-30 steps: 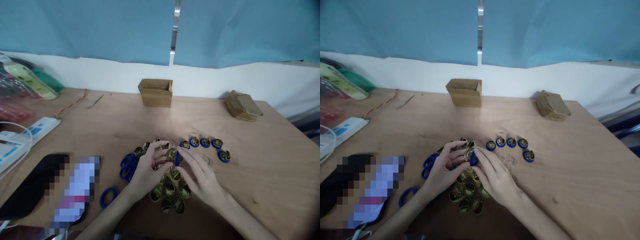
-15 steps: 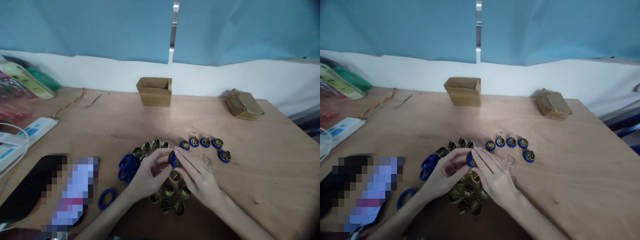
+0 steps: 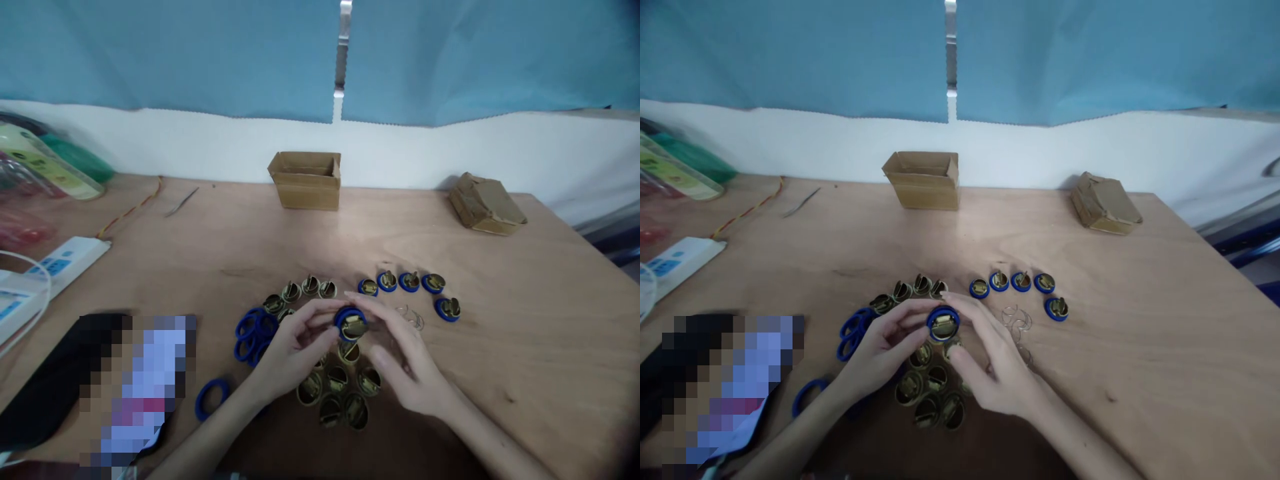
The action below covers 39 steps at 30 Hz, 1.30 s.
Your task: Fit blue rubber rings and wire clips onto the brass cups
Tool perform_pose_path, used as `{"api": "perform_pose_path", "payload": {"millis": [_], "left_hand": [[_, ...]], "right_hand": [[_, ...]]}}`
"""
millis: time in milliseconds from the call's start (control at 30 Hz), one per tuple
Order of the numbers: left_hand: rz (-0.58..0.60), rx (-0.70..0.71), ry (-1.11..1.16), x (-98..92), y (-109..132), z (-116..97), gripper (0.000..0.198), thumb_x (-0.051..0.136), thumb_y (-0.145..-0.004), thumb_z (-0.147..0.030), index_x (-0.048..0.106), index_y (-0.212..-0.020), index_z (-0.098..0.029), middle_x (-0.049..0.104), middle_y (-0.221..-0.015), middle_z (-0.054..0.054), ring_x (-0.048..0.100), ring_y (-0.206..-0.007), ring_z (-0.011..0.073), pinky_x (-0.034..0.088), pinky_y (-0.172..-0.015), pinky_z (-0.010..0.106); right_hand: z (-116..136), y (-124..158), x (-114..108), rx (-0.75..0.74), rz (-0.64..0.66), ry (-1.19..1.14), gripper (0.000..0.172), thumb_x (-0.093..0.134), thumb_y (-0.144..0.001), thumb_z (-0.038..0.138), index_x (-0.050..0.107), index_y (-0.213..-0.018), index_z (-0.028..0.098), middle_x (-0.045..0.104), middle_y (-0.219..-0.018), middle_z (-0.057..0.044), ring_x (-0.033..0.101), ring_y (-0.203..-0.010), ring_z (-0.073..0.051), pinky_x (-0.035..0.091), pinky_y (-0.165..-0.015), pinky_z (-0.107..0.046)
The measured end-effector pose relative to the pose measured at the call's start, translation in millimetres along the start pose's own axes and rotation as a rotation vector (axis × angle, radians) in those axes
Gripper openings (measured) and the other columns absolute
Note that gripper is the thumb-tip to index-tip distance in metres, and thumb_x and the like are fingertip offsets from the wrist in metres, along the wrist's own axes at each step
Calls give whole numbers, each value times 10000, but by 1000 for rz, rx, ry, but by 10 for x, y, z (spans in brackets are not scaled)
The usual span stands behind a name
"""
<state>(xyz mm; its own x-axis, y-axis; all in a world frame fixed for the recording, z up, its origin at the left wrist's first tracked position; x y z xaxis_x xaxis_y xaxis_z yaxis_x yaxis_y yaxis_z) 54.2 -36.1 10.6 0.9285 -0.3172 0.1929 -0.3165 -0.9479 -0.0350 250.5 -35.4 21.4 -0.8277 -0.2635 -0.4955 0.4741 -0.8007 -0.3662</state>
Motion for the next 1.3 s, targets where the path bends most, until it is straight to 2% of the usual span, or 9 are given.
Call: {"api": "perform_pose_path", "payload": {"millis": [133, 267, 367, 500, 600, 700, 933, 1133, 1300], "left_hand": [[-8, -10, 11, -31, -4, 12, 275, 611, -936, -158, 661, -1201, -211, 782, -1171, 99, 755, -1081, 213, 618, -942, 346], [12, -19, 23, -38, -2, 50, 272, 589, -946, -149, 643, -1199, -234, 794, -1140, 68, 770, -1025, 173, 622, -883, 272], [13, -47, -16, -30, 8, 68, 277, 567, -963, -177, 625, -1227, -238, 798, -1125, 67, 776, -996, 177, 628, -845, 273], [4, -119, -134, -26, 10, 83, 299, 563, -968, -245, 651, -1252, -220, 798, -1119, 89, 776, -988, 215, 640, -808, 314], [13, -143, -216, -25, 1, 93, 266, 561, -969, -279, 714, -1179, -223, 821, -938, 65, 782, -820, 204, 635, -685, 297], [4, -150, -204, -22, -7, 103, 222, 585, -944, -275, 754, -1077, -222, 806, -797, 38, 765, -714, 186, 616, -616, 271], [-55, -176, -116, -10, -4, 146, 142, 612, -902, -240, 747, -937, -215, 786, -734, 16, 748, -651, 168, 610, -603, 264], [-46, -186, -80, -20, 6, 164, 292, 618, -916, -249, 618, -1207, -225, 744, -759, 6, 732, -686, 158, 612, -669, 279], [-11, -203, 25, -19, 15, 208, 411, 690, -884, -252, 535, -1262, -207, 719, -875, 22, 722, -765, 146, 598, -741, 275]], "right_hand": [[-34, -2, 21, 179, -99, -33, 293, 396, -1073, 291, 601, -1279, 262, 699, -1122, -68, 689, -1024, -207, 599, -894, -370], [-85, 4, 146, 309, -60, -216, 215, 446, -1068, 311, 591, -1215, 252, 672, -841, -1, 677, -737, -145, 597, -670, -258], [-102, 31, 193, 349, -45, -317, 212, 455, -1062, 311, 582, -1219, 246, 676, -850, -4, 684, -730, -137, 594, -652, -243], [-110, 58, 154, 321, -42, -206, 235, 469, -1041, 280, 597, -1233, 234, 697, -901, -25, 690, -773, -150, 588, -670, -258], [-113, 43, 104, 271, -6, -83, 234, 465, -1025, 261, 626, -1191, 225, 671, -791, 0, 634, -627, -129, 523, -537, -225], [-117, 15, 80, 247, 18, -50, 212, 472, -1008, 247, 647, -1126, 219, 663, -748, 13, 588, -560, -114, 479, -497, -218], [-123, 27, 139, 295, 20, -119, 174, 491, -1000, 249, 619, -1116, 220, 573, -654, 53, 513, -508, -102, 402, -452, -208], [-204, 58, 185, 392, -46, -300, 122, 474, -1031, 295, 541, -1107, 228, 576, -718, 39, 554, -607, -119, 470, -551, -234], [-262, -13, 181, 442, -104, -459, 115, 494, -1024, 347, 522, -1028, 236, 560, -734, 37, 564, -636, -123, 493, -588, -248]]}}
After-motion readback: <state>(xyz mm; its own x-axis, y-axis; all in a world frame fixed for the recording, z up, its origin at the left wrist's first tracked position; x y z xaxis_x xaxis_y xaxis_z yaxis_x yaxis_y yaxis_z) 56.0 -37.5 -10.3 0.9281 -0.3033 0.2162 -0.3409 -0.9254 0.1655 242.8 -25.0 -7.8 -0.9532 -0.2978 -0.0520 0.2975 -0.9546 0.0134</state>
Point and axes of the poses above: each hand's wrist, its own y-axis away from the middle knuckle, its own x-axis out of the palm, z = x × y, the point moved 2 cm from there along -y, towards the middle knuckle
